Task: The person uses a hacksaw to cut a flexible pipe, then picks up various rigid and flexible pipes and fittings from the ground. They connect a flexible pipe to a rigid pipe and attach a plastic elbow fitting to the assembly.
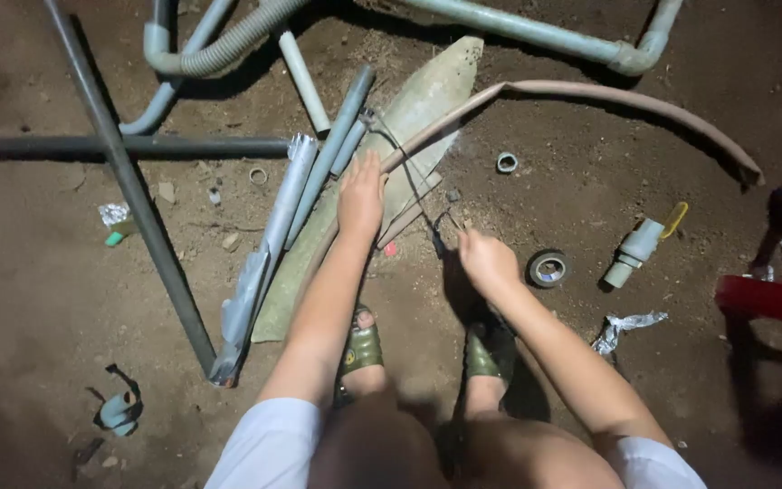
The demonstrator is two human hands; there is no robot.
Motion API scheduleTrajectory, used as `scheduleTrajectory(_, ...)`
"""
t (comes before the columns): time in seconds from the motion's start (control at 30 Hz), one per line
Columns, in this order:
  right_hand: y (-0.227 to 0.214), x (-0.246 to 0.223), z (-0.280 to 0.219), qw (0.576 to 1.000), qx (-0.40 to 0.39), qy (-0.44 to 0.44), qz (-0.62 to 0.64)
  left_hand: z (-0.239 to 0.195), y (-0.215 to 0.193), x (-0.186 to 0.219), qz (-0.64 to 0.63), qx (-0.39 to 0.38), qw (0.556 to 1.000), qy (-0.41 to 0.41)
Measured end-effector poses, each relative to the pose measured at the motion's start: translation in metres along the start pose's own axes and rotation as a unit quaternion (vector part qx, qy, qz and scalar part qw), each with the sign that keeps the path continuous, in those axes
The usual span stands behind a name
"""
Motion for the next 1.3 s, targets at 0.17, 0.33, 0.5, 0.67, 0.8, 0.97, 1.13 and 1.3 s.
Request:
scheduleTrajectory(0.17,0.039,-0.019,0.069,0.997,0.064,-0.036,0.006,-0.003,0.014,-0.015,0.013,0.029,0.999,0.035)
scheduleTrajectory(0.33,0.037,0.004,0.049,0.995,0.082,-0.044,-0.045,0.002,0.029,-0.011,0.006,0.068,0.996,0.055)
scheduleTrajectory(0.5,0.037,0.044,-0.036,0.999,0.013,0.036,-0.02,-0.003,0.018,-0.012,0.021,0.065,0.997,0.036)
scheduleTrajectory(0.67,0.013,0.05,-0.025,0.998,-0.031,0.054,-0.008,0.001,0.018,-0.013,0.008,0.062,0.998,0.018)
scheduleTrajectory(0.8,-0.026,0.043,0.0,0.997,-0.061,0.054,-0.004,0.008,0.033,-0.027,0.013,0.049,0.999,-0.007)
scheduleTrajectory(0.97,-0.055,0.026,-0.002,0.996,-0.081,0.042,-0.018,0.009,0.011,-0.013,0.007,0.04,0.999,-0.006)
scheduleTrajectory(1.13,-0.087,0.006,-0.025,0.994,-0.106,0.034,-0.016,-0.002,-0.004,-0.003,0.018,0.039,0.999,0.026)
scheduleTrajectory(1.3,-0.086,0.006,-0.028,0.991,-0.12,0.05,-0.032,-0.012,0.023,-0.017,0.034,0.018,0.999,0.029)
Point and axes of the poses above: each hand's wrist, its own z-axis towards the middle knuckle, its own y-axis out of the palm, x = y × z, the point moved 1 cm from there along z, towards the middle knuckle, and after that the axes turned 9 degrees about x, right-handed, at the moved point
